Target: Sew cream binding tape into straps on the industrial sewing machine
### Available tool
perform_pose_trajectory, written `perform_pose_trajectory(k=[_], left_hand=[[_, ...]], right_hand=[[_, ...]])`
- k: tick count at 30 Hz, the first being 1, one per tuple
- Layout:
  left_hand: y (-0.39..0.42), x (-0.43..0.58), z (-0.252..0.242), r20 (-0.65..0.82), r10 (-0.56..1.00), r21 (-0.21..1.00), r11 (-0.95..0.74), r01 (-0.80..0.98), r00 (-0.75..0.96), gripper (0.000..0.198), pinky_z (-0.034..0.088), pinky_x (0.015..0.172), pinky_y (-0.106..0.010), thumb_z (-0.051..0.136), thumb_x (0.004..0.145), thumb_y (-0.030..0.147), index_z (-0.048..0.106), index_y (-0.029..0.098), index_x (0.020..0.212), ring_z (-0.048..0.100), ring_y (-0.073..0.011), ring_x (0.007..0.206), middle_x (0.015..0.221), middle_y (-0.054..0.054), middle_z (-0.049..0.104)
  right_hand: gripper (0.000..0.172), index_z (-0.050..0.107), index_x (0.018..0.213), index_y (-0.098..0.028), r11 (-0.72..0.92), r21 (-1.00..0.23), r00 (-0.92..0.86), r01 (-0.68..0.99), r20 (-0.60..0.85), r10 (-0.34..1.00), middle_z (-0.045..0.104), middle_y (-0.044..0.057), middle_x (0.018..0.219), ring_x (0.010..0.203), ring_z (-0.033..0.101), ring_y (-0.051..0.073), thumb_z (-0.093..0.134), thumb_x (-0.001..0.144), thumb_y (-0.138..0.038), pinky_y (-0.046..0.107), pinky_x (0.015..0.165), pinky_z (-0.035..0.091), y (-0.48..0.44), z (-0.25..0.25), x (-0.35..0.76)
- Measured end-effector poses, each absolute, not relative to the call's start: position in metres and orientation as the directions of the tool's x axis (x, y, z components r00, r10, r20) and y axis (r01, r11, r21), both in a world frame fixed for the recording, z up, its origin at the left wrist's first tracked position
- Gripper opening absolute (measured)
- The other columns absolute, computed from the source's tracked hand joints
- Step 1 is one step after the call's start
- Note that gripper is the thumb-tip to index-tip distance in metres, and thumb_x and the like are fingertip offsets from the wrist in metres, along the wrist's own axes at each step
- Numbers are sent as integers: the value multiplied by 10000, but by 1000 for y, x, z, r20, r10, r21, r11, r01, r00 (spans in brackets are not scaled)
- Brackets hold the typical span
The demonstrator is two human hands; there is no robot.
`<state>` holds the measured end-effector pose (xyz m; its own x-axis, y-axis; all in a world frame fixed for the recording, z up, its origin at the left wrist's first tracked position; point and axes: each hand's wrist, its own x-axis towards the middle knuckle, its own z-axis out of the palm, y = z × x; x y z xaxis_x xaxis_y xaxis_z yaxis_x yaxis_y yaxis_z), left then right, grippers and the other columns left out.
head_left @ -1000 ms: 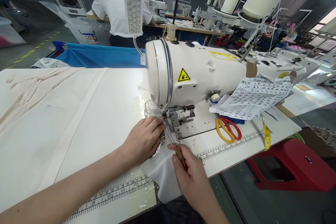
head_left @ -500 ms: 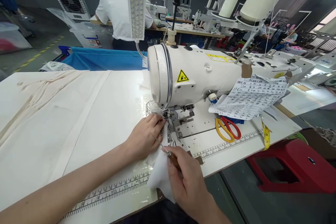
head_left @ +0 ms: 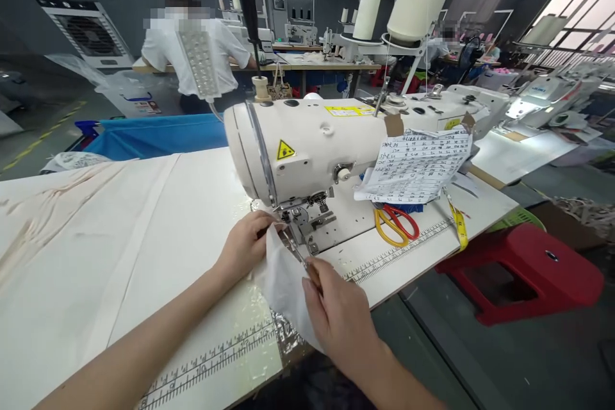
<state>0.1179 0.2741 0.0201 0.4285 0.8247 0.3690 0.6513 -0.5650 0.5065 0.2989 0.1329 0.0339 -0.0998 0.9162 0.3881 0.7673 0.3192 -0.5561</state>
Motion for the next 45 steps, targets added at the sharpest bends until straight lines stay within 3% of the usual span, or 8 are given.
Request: perform_pose_trajectory(k=[2,5,18,31,42,45], left_hand=[[276,116,18,358,851,631,-523,572,384,361,548,781,-341,505,918,474,737,212,827,676,-220,873,918,-58,723],[276,116,19,318,879,703,-470,534,355,363,541,790,-347,542,880,521,746,227,817,673,-228,883,921,-54,725],[279,117,21,265,897,730,-427,534,354,345,524,793,-350,533,880,502,734,223,844,652,-222,838,887,-48,701],[277,118,21,293,884,700,-458,548,365,330,529,797,-349,529,891,482,721,219,835,647,-214,826,859,-40,694],[279,122,21,392,821,485,-568,664,416,277,511,732,-389,473,857,384,665,185,865,617,-251,802,814,-77,668],[280,120,21,379,834,520,-550,654,401,265,512,733,-376,468,858,376,660,194,838,624,-240,804,823,-68,680]], right_hand=[[322,569,1264,-103,240,-498,-67,833,340,938,784,101,962,730,755,266,409,1000,-196,335,570,512,143,30,302],[338,597,1266,-129,214,-432,-75,876,316,946,784,98,1003,750,755,265,423,978,-165,330,566,507,156,27,301],[343,634,1250,-156,207,-415,-82,886,300,951,789,81,995,683,740,217,430,975,-170,296,502,456,170,26,294],[369,626,1257,-140,243,-435,-95,867,334,938,787,104,1013,710,748,235,397,971,-180,313,522,509,170,24,294],[386,563,1340,-102,232,-386,-145,893,243,959,771,121,1050,779,757,237,407,990,-154,305,564,555,170,28,294],[379,566,1338,-107,231,-377,-141,897,253,957,769,117,1055,775,754,240,423,991,-161,313,562,555,169,28,295]])
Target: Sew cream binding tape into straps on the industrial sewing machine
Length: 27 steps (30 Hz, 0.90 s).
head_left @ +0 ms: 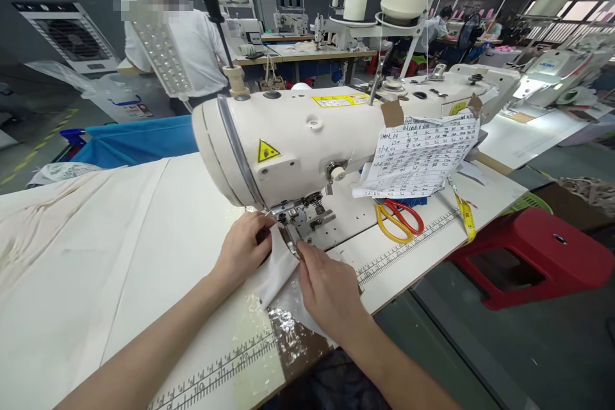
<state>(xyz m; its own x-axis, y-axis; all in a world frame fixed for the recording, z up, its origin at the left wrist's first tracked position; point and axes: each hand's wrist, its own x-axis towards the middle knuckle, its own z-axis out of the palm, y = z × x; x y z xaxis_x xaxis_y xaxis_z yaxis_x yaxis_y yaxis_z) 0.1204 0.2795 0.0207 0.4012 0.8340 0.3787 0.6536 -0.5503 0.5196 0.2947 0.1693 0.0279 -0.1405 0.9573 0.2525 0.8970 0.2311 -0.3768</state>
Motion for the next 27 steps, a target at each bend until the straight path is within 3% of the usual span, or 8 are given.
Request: perform_pose_trajectory(k=[5,10,16,19,24,27], left_hand=[[279,117,24,302,881,643,-470,605,363,242,520,757,-341,530,862,413,674,221,826,646,-210,811,865,-27,713],[279,115,23,328,871,634,-490,599,366,229,533,747,-328,554,862,413,686,233,814,655,-209,830,891,-25,716],[279,114,21,488,690,378,-719,583,534,285,566,765,-349,455,935,275,725,212,870,640,-219,877,902,-73,721],[276,111,24,472,594,241,-798,552,651,335,585,771,-345,409,962,215,742,183,951,637,-222,921,971,-98,720],[265,109,29,357,545,91,-829,552,759,372,606,801,-410,379,973,185,723,170,1115,626,-253,955,1103,-138,684],[256,114,30,350,568,74,-809,583,745,380,607,817,-459,375,970,177,706,152,1155,608,-279,975,1118,-164,663]], right_hand=[[345,593,1304,-137,206,-384,-118,900,241,963,778,92,999,731,746,228,425,1006,-181,292,540,531,168,27,293],[348,582,1321,-130,186,-372,-110,909,215,970,779,102,999,770,758,236,466,994,-154,290,556,541,170,30,292],[408,556,1354,-117,171,-321,-124,931,160,979,778,110,1052,773,760,234,532,947,-117,285,537,527,173,36,289],[400,567,1322,-86,154,-299,-105,942,173,979,783,129,1041,751,760,235,538,924,-106,285,527,505,165,37,291],[206,595,1049,-188,206,-490,-73,847,277,958,755,25,780,596,724,217,487,893,-107,295,476,446,119,27,305],[182,535,1047,-215,236,-578,-55,781,313,948,718,-1,727,535,698,199,423,928,-134,282,463,450,91,20,313]])
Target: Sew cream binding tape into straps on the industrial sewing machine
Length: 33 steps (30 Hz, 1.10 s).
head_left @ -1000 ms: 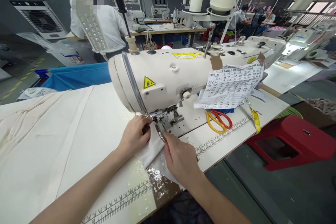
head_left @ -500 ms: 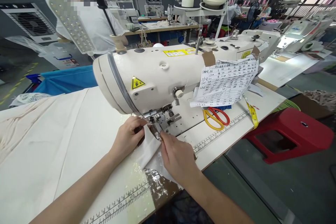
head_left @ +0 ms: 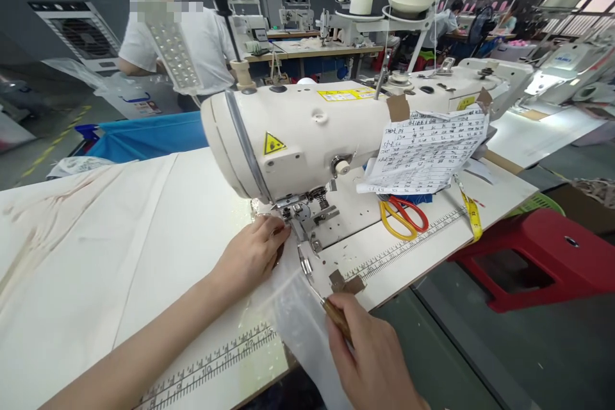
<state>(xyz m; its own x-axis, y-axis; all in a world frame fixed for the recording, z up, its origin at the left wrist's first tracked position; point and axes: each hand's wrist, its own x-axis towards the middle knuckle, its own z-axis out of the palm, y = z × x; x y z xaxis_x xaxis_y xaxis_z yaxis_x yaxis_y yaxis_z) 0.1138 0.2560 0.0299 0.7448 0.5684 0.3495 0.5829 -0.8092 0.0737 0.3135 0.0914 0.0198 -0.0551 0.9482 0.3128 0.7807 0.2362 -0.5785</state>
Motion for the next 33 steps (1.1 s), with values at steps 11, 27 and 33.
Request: perform_pose_trajectory(k=[11,27,33], left_hand=[[227,126,17,378,640,45,-734,677,669,445,515,1049,-486,352,969,195,620,36,1288,557,-305,1224,1297,-173,642],[225,125,17,367,625,-26,-733,679,689,496,505,1049,-489,306,999,254,586,24,1338,541,-315,1270,1361,-173,616],[219,126,19,361,615,-75,-730,679,701,501,493,1050,-492,318,992,245,569,-8,1344,507,-338,1302,1374,-199,593]], right_hand=[[152,487,1120,-232,157,-628,37,762,285,958,720,23,799,625,724,212,384,1011,-205,269,491,508,72,15,334],[313,527,1155,-226,304,-579,-125,757,329,936,701,32,892,701,713,200,376,921,-84,277,560,518,82,24,329],[322,522,1140,-217,302,-523,-129,797,340,931,696,38,880,682,713,224,371,900,-64,308,542,527,89,26,328]])
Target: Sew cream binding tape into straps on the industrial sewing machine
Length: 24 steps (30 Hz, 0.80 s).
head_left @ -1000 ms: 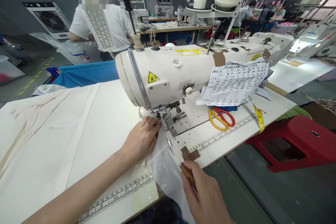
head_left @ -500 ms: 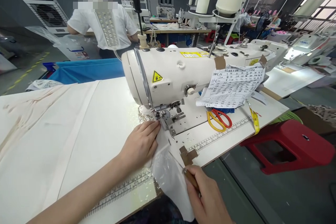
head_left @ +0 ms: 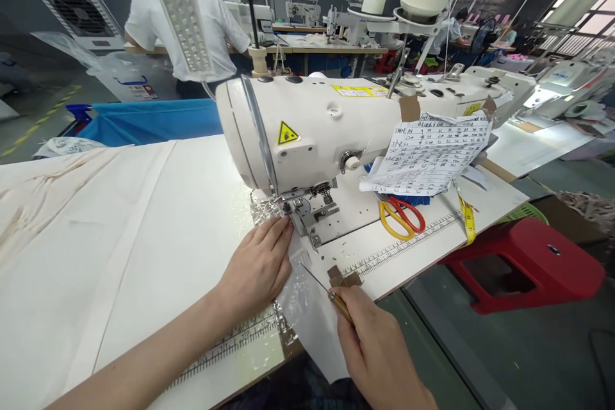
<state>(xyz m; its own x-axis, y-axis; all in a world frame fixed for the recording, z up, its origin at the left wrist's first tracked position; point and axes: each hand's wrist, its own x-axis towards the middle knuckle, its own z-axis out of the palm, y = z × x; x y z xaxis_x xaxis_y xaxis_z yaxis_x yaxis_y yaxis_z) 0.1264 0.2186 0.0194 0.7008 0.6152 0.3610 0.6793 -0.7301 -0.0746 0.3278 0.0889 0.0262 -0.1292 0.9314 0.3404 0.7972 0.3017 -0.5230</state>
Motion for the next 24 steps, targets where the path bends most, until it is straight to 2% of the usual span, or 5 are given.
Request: perform_pose_trajectory(k=[12,24], left_hand=[[204,129,23,382,565,-108,-758,643,731,468,454,1073,-502,327,986,223,581,20,1323,517,-334,1306,1368,-196,602],[208,128,22,401,581,-48,-759,650,708,446,413,1110,-502,338,995,223,632,32,1271,524,-310,1281,1333,-176,631]], right_hand=[[320,547,1136,-200,292,-488,-157,823,299,941,708,59,931,734,715,241,371,911,-56,321,565,513,102,33,322],[312,562,1119,-192,290,-488,-169,823,277,946,691,58,919,714,704,235,368,912,-63,315,557,498,113,33,316]])
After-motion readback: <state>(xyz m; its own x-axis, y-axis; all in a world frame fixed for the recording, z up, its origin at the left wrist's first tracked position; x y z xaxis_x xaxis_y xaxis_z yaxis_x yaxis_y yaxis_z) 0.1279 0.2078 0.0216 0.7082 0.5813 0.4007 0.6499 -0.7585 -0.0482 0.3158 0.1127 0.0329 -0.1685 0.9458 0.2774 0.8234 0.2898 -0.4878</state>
